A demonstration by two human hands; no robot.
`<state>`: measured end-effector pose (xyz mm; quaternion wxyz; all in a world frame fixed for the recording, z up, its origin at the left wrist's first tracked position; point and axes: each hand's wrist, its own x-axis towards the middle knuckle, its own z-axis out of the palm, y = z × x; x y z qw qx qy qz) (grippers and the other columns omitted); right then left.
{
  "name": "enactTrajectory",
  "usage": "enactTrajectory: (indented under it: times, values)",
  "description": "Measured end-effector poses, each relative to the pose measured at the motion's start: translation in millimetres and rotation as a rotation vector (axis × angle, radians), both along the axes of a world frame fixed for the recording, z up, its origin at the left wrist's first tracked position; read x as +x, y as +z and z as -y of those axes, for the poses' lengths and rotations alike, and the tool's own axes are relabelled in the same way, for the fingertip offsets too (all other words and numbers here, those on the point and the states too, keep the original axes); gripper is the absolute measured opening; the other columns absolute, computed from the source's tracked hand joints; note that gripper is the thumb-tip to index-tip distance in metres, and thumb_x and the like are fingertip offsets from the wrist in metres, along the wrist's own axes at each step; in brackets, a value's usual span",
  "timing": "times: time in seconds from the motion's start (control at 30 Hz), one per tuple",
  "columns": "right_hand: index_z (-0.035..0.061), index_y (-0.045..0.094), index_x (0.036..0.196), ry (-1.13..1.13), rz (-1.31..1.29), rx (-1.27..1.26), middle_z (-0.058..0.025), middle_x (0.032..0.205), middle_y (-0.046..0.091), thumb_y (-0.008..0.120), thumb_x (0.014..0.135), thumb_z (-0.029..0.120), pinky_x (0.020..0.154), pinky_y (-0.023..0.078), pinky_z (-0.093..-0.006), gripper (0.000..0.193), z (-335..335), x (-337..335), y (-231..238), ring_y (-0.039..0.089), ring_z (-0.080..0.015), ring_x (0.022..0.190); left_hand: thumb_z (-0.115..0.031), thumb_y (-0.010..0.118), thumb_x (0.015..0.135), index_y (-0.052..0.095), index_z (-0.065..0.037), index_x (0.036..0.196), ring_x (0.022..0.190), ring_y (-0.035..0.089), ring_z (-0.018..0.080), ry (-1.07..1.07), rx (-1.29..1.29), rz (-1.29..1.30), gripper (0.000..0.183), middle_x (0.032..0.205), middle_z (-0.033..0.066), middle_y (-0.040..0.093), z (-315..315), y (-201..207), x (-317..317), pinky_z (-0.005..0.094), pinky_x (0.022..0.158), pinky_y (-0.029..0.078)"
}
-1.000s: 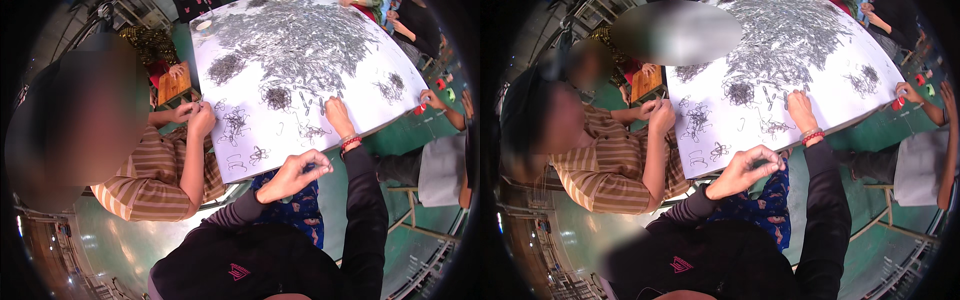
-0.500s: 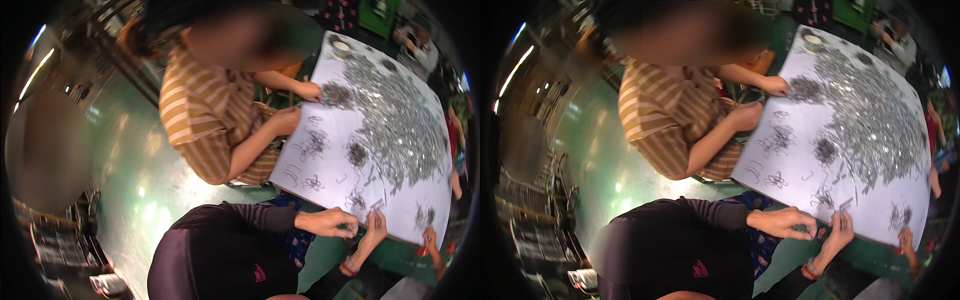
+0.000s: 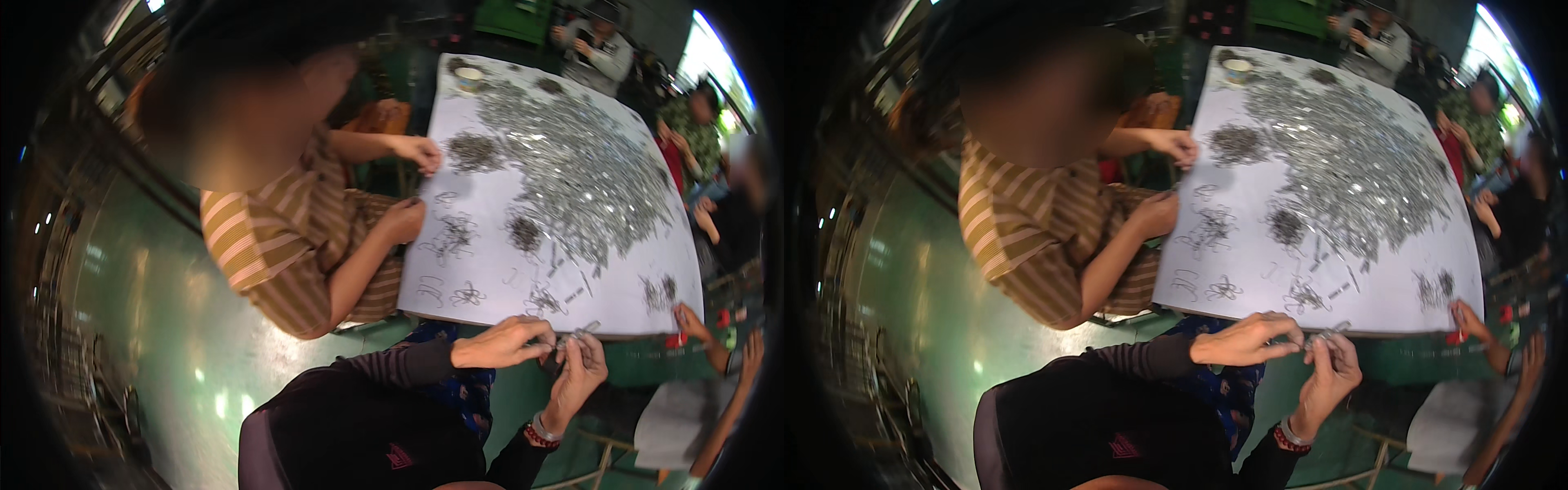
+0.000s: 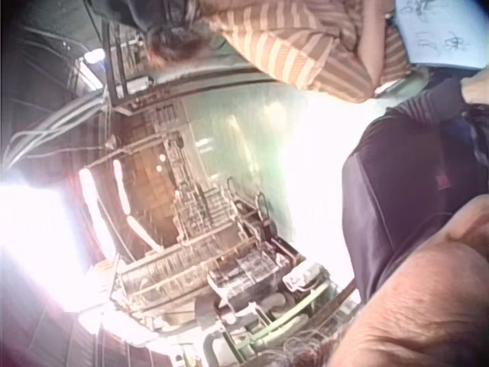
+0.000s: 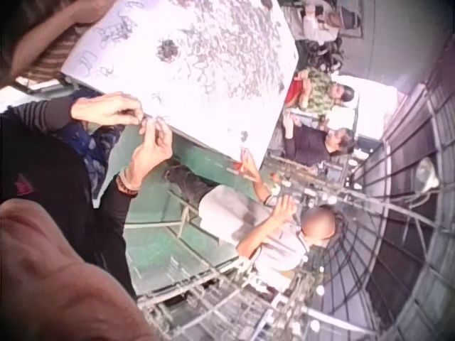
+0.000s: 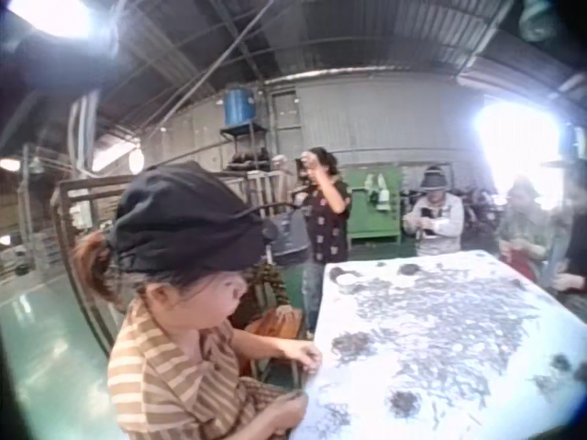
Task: The person picks up small metal hooks from a table and hangs them onto a metal rack.
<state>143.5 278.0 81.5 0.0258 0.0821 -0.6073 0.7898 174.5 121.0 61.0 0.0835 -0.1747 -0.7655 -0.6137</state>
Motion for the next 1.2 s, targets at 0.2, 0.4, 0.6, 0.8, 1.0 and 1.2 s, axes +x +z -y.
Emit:
enactTrajectory:
  times: [0.2, 0.4, 0.6, 0.8, 1.0, 1.2]
  values:
    - [-0.0045, 0.059, 0.085, -0.115, -0.093, 0.011, -0.0072, 0.073, 0.060, 0.063, 0.076, -0.011, 0.049, 0.039, -0.0207, 0.012, 9, -1, -17, 0.051, -0.0090, 0.055, -0.014, 0.060, 0.086, 0.059, -0.003, 0.097, 0.091, 0.059, 0.0309, 0.082, 0.014, 0.063, 0.016, 0.093, 0.0125, 0.062, -3, -26, -1, 0.0365, 0.079, 0.046]
    - [-0.0041, 0.061, 0.085, -0.138, -0.077, 0.081, -0.0065, 0.072, 0.059, 0.067, 0.074, -0.011, 0.049, 0.041, -0.0184, 0.015, 5, 2, -12, 0.053, -0.0070, 0.056, -0.012, 0.065, 0.082, 0.063, -0.002, 0.102, 0.084, 0.058, 0.0182, 0.315, -0.015, 0.033, 0.022, 0.103, 0.0087, 0.065, 29, -44, -63, 0.0262, 0.075, 0.045]
    - [-0.0013, 0.065, 0.084, -0.029, -0.007, 0.175, -0.0044, 0.078, 0.065, 0.071, 0.074, -0.002, 0.056, 0.046, -0.0185, 0.012, 11, -5, -17, 0.059, -0.0061, 0.065, -0.015, 0.060, 0.077, 0.067, -0.004, 0.078, 0.089, 0.051, 0.0310, 0.346, -0.848, -0.262, 0.013, 0.081, 0.0128, 0.058, 67, -97, -187, 0.0403, 0.077, 0.043]
    - [-0.0072, 0.063, 0.089, -0.034, -0.109, 0.167, -0.0081, 0.081, 0.063, 0.067, 0.076, -0.008, 0.051, 0.046, -0.0182, 0.013, -1, -11, -18, 0.059, -0.0081, 0.063, -0.011, 0.064, 0.071, 0.066, -0.007, 0.074, 0.091, 0.052, 0.0280, 0.209, -1.136, -0.425, 0.005, 0.083, 0.0086, 0.058, 52, -120, -203, 0.0382, 0.078, 0.044]
    - [-0.0044, 0.063, 0.088, -0.093, -0.199, 0.292, -0.0047, 0.081, 0.063, 0.071, 0.075, -0.002, 0.058, 0.047, -0.0196, 0.016, -1, -10, -17, 0.057, -0.0058, 0.068, -0.007, 0.057, 0.076, 0.061, -0.004, 0.081, 0.083, 0.057, 0.0326, 0.346, -0.769, -0.215, 0.007, 0.082, 0.0141, 0.061, 64, -68, -179, 0.0422, 0.071, 0.046]
    - [-0.0034, 0.063, 0.096, -0.121, -0.164, 0.291, -0.0035, 0.084, 0.063, 0.067, 0.075, -0.001, 0.069, 0.047, -0.0223, 0.021, 12, -4, -38, 0.057, -0.0076, 0.077, -0.004, 0.055, 0.083, 0.057, 0.001, 0.087, 0.066, 0.060, 0.0219, 0.390, -0.176, 0.029, 0.007, 0.078, 0.0106, 0.062, 91, -57, -137, 0.0340, 0.057, 0.050]
